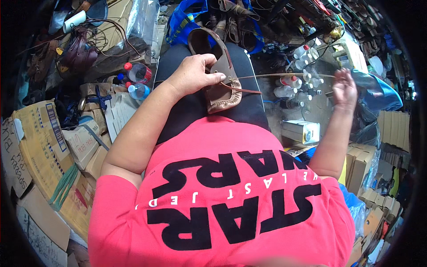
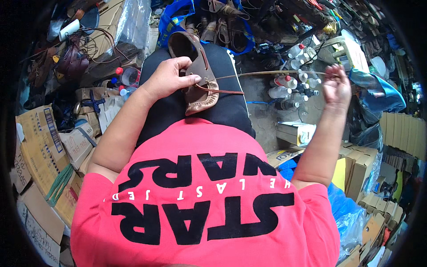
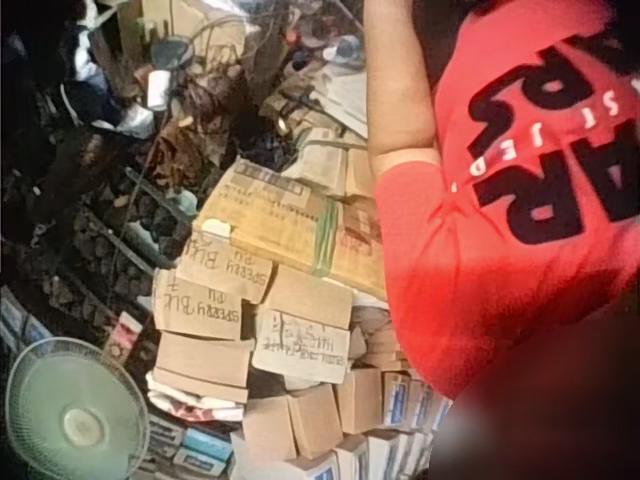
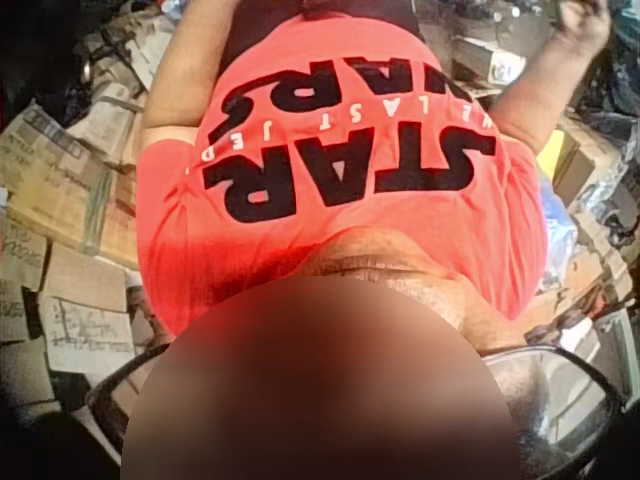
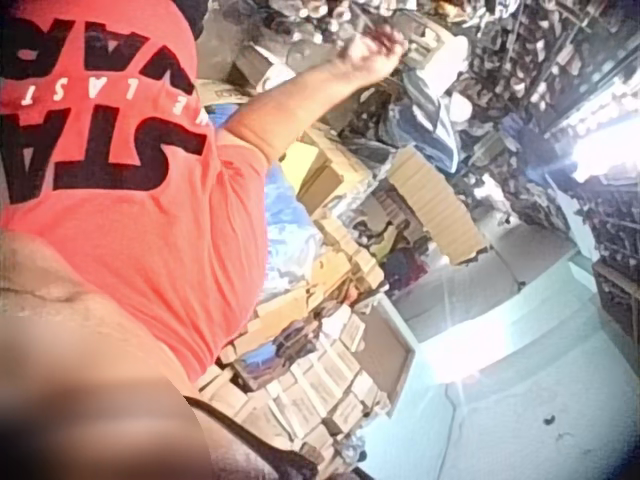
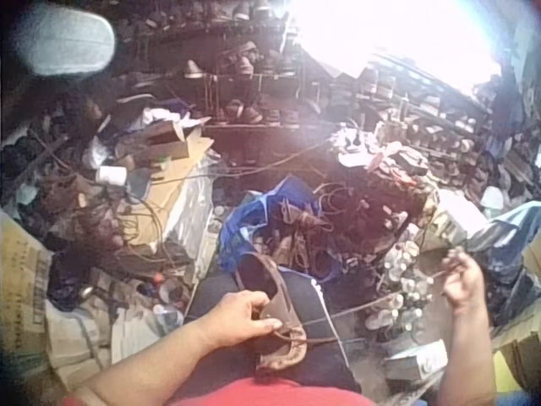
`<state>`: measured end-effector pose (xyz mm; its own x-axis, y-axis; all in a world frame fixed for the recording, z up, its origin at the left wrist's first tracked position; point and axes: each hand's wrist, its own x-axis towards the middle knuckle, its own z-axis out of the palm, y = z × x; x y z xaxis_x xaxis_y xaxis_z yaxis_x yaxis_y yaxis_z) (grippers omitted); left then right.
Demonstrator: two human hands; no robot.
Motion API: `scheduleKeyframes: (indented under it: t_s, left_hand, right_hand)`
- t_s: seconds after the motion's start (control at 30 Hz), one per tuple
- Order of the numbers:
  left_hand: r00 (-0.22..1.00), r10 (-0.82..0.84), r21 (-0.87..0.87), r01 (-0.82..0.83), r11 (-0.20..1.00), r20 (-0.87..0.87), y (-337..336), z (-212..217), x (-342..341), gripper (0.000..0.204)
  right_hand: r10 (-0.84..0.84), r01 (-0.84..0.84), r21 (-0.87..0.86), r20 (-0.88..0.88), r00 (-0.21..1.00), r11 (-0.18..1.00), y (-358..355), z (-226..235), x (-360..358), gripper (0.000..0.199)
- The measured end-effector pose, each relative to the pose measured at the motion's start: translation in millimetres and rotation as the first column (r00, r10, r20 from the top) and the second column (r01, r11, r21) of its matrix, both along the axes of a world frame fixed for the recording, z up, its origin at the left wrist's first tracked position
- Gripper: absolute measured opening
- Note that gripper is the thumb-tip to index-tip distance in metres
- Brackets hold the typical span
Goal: Sewing together leather shoe components using a needle and thread.
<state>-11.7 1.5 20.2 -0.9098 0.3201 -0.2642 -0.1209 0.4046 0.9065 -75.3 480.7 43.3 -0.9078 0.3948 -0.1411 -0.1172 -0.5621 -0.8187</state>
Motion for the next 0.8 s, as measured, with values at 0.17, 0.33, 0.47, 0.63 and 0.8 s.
scheduleKeyframes:
  t_s: [0.17, 0.33, 0.47, 0.63, 0.8]
  left_hand:
    - [0.995, -0.021, -0.068, 0.014, 0.998, -0.097, -0.8, -3.5, -1.5, 0.021]
    - [0.999, 0.014, 0.183, -0.006, 0.983, -0.042, -5.8, -14.7, 2.0, 0.020]
    - [0.995, -0.040, 0.046, 0.044, 0.998, -0.088, -5.7, -11.0, 0.9, 0.018]
    - [0.993, -0.046, 0.025, 0.049, 0.998, -0.106, -8.4, -13.4, 2.0, 0.018]
    - [0.997, -0.024, 0.170, 0.036, 0.985, -0.072, -7.7, -14.4, 5.3, 0.018]
  right_hand:
    - [-0.183, 0.176, 0.295, -0.003, 0.983, 0.939, 22.3, 29.3, 11.1, 0.026]
    - [0.309, -0.477, 0.786, 0.375, 0.874, 0.394, -166.5, 32.5, 52.0, 0.027]
    - [0.625, -0.474, 0.869, 0.291, 0.724, 0.145, -232.1, -6.1, 65.7, 0.011]
    - [0.605, -0.447, 0.892, 0.391, 0.693, -0.064, -247.1, -4.5, 64.2, 0.016]
    - [0.612, -0.419, 0.901, 0.393, 0.686, -0.109, -247.5, -5.3, 61.8, 0.017]
